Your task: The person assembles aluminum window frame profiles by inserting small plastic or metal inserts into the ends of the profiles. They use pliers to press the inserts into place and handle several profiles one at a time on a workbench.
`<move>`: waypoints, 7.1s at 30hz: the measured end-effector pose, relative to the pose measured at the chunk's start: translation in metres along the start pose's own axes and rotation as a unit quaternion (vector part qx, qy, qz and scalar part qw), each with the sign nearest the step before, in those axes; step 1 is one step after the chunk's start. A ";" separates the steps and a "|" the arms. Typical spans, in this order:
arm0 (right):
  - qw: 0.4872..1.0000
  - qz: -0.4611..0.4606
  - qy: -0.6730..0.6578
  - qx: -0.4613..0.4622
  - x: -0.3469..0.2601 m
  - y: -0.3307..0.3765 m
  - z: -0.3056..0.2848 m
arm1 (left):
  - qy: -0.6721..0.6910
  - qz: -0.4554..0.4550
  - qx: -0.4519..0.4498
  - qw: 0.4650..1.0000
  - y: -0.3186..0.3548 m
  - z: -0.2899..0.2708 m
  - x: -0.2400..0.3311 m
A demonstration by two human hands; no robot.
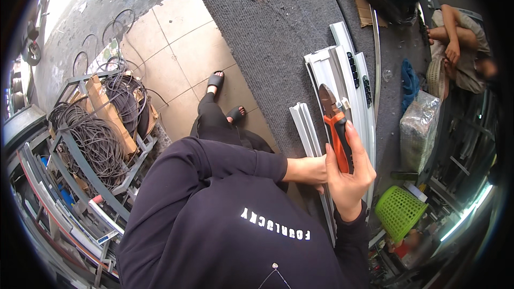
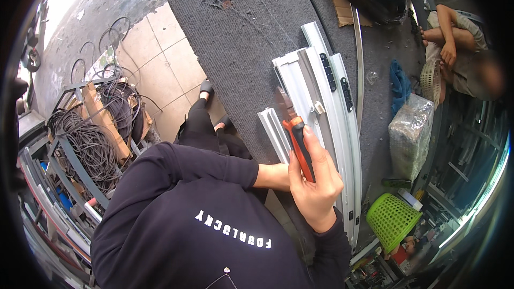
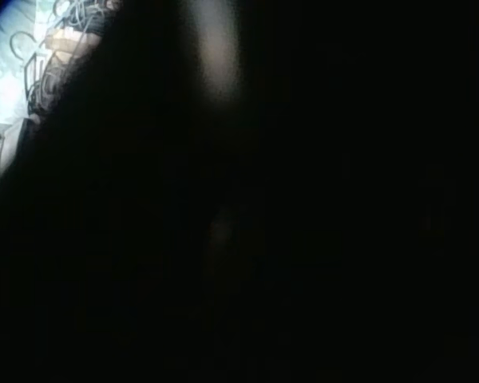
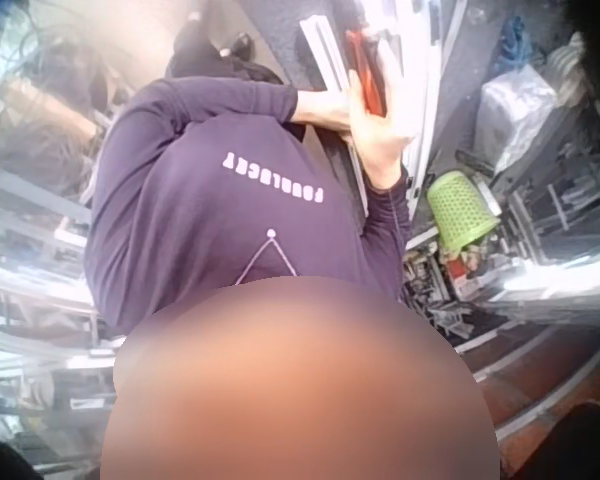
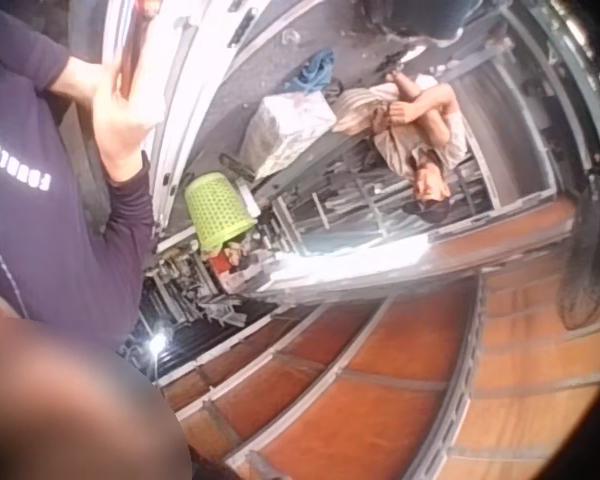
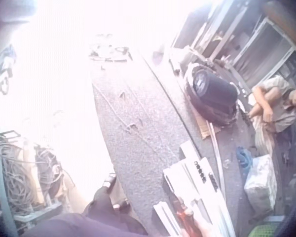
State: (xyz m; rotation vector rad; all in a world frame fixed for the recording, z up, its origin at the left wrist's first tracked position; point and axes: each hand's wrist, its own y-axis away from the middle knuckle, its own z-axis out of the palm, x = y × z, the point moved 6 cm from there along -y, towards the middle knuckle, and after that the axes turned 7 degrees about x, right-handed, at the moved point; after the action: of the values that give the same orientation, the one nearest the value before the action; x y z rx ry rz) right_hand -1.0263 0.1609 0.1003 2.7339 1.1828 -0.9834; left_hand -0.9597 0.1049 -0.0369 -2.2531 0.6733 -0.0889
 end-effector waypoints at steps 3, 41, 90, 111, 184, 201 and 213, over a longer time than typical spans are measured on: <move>0.980 0.077 0.023 -0.180 0.018 0.005 0.024 | 0.039 -0.018 -0.005 0.999 0.006 -0.003 0.004; 0.906 0.325 0.227 0.145 0.143 0.113 -0.056 | 0.346 -0.234 0.044 0.908 -0.030 -0.062 -0.168; 0.687 0.366 -0.320 0.540 -0.009 0.037 0.108 | 0.570 -0.242 -0.244 0.747 0.032 -0.036 -0.257; 0.649 0.405 -0.456 0.455 0.006 0.055 0.118 | 0.622 -0.198 -0.332 0.681 0.031 -0.038 -0.261; 0.871 0.369 0.091 0.312 0.018 0.082 0.061 | 0.385 0.025 -0.200 0.901 0.026 -0.045 -0.276; 0.869 0.357 0.105 0.326 0.017 0.083 0.063 | 0.424 -0.058 -0.219 0.877 0.040 -0.042 -0.271; 0.871 0.325 0.140 0.341 0.011 0.082 0.058 | 0.477 -0.051 -0.185 0.858 0.039 -0.038 -0.249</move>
State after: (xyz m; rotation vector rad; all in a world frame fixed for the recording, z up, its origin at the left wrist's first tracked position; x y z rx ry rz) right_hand -0.9980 0.0949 0.0287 3.4772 -0.2317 -1.0442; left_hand -1.2003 0.1805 -0.0026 -2.5338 1.1385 -1.2967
